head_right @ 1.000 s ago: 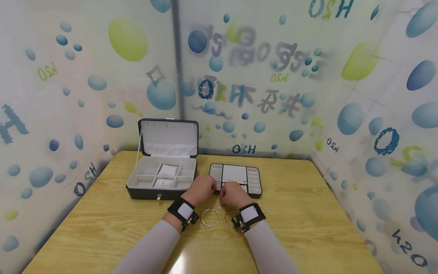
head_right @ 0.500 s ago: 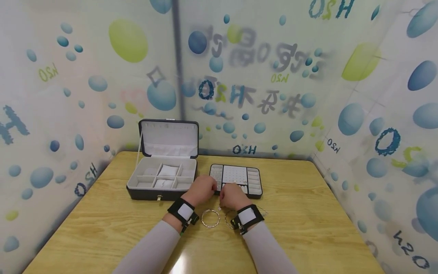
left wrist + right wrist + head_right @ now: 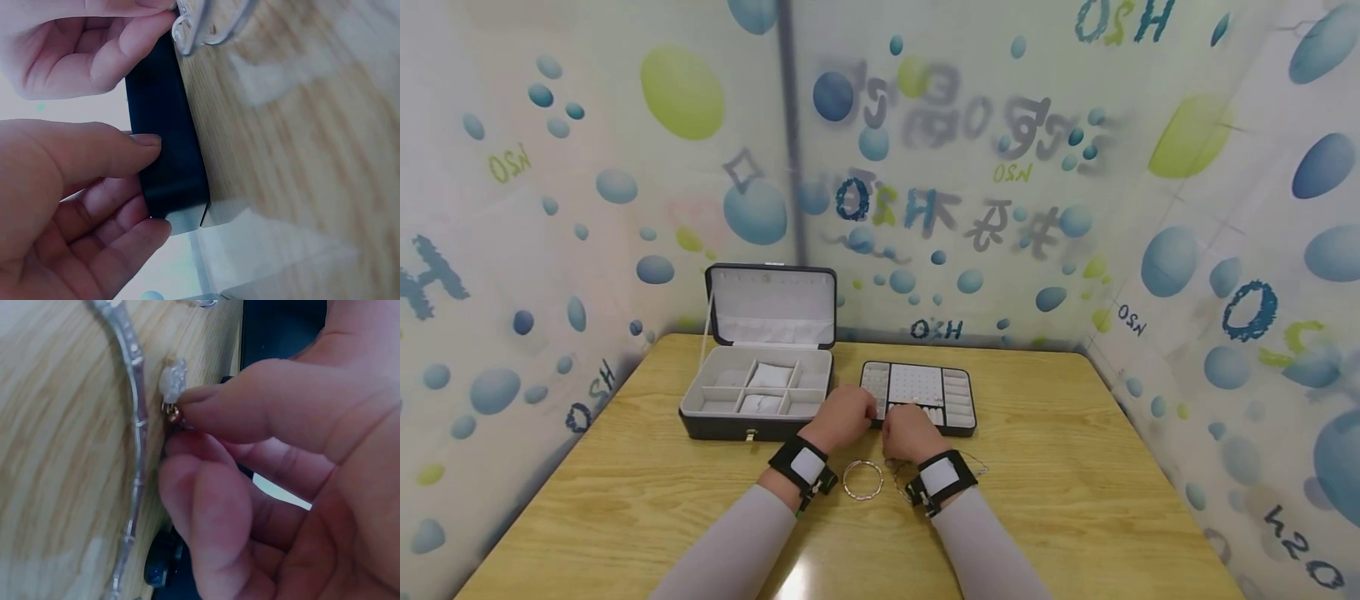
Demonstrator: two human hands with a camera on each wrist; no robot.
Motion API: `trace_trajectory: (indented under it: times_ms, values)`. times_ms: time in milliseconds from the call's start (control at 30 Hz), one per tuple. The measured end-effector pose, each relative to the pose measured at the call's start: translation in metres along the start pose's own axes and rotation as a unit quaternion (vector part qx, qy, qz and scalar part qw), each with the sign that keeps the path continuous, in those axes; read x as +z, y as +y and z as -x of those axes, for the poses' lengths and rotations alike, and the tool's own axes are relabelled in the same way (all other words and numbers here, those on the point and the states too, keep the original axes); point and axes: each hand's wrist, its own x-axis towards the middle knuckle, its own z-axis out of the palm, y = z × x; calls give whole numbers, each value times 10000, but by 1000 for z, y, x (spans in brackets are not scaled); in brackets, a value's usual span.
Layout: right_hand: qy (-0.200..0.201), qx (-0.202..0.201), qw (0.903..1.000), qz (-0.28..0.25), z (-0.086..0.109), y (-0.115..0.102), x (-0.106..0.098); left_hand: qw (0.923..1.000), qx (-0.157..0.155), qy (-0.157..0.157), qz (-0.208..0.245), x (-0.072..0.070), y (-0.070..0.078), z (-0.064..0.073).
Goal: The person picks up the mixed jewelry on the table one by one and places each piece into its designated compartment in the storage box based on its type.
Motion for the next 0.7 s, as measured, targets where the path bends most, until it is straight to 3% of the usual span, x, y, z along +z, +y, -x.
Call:
trace_trajectory:
  times_ms: [433,700]
  values:
    - [-121,109,9996,213,-2,1,1,9999,-84,-75,-49,1,0,-2]
    - [-555,113,9980,-282,-4,7,-1,10000,-48,-16,28,-2,1,-1]
